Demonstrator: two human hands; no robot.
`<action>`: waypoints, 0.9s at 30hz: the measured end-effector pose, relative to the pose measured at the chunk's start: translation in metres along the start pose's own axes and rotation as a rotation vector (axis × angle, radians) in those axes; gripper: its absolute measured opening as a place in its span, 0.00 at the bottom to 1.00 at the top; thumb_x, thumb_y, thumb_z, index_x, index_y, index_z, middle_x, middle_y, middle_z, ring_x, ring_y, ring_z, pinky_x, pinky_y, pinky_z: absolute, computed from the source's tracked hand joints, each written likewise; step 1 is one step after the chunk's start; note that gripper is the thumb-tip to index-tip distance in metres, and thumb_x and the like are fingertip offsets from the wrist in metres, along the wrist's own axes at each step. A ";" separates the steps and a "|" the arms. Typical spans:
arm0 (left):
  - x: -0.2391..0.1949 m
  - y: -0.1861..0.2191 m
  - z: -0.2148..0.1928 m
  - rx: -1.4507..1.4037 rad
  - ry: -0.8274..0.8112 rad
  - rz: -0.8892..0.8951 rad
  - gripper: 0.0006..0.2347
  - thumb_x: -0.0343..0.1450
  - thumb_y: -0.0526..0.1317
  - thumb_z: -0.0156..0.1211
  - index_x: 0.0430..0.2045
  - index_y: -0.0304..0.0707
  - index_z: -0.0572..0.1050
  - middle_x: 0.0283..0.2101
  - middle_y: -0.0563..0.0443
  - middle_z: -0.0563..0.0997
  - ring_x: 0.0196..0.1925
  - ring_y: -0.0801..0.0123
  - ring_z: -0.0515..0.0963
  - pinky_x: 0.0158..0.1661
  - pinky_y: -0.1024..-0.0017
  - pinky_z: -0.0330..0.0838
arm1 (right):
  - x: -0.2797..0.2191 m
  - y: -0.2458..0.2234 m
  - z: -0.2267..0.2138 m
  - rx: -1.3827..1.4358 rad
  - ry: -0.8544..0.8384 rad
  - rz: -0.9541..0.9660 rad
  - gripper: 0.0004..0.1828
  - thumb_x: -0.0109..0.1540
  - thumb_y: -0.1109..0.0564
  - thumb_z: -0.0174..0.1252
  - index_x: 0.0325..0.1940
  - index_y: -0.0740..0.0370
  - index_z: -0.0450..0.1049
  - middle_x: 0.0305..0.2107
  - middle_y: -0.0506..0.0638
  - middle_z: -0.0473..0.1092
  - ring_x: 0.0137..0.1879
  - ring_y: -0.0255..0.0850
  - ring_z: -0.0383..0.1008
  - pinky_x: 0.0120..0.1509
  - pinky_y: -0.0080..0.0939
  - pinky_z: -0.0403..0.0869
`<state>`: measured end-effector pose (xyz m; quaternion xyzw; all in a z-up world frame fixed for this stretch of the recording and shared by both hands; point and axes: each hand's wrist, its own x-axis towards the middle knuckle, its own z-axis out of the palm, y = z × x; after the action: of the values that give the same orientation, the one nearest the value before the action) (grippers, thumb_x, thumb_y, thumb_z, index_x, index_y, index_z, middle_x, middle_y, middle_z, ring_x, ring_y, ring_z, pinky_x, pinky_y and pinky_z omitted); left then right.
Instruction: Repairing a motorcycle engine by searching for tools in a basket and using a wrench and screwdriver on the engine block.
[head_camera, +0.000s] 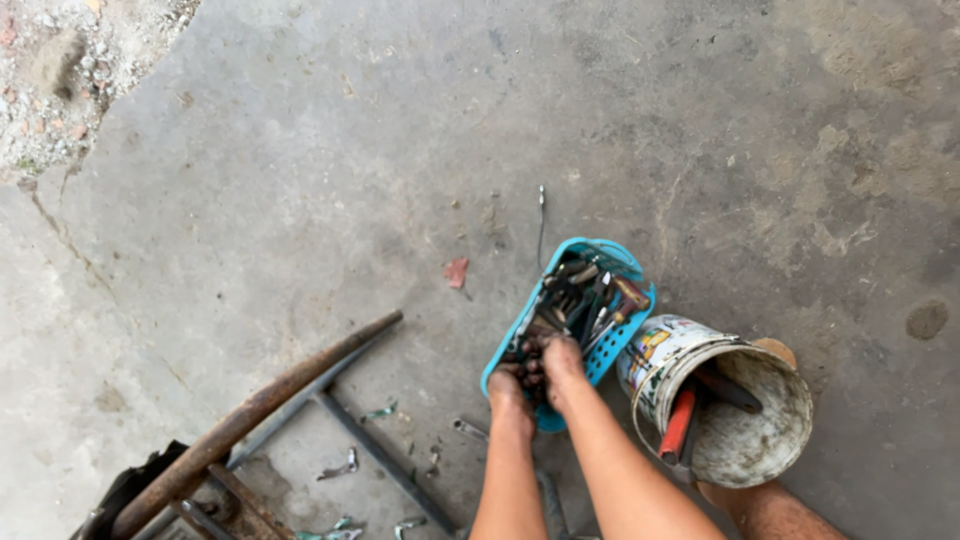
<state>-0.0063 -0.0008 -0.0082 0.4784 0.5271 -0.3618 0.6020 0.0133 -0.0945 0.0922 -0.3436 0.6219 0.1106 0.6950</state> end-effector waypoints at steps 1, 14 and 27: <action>0.003 -0.004 -0.001 0.001 0.000 -0.003 0.08 0.69 0.36 0.46 0.33 0.41 0.74 0.20 0.46 0.81 0.15 0.62 0.78 0.20 0.66 0.73 | 0.000 0.002 -0.003 0.000 0.003 0.001 0.23 0.68 0.57 0.41 0.65 0.62 0.69 0.31 0.51 0.69 0.25 0.38 0.65 0.22 0.36 0.62; 0.008 -0.006 0.000 -0.097 -0.011 0.048 0.07 0.71 0.44 0.57 0.33 0.42 0.78 0.20 0.53 0.77 0.13 0.61 0.72 0.17 0.66 0.61 | 0.003 0.015 -0.015 -0.011 0.005 -0.008 0.19 0.67 0.57 0.45 0.60 0.63 0.73 0.29 0.51 0.69 0.25 0.38 0.64 0.23 0.36 0.61; -0.056 0.003 0.003 0.071 0.000 0.251 0.13 0.72 0.38 0.60 0.44 0.23 0.77 0.27 0.33 0.83 0.17 0.52 0.82 0.11 0.66 0.74 | -0.020 0.017 -0.028 -0.013 0.002 -0.051 0.16 0.67 0.57 0.50 0.54 0.65 0.78 0.26 0.51 0.70 0.24 0.37 0.62 0.25 0.36 0.60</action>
<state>-0.0126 -0.0065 0.0475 0.5618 0.4497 -0.3021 0.6252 -0.0224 -0.0940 0.1053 -0.3641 0.6128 0.0967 0.6947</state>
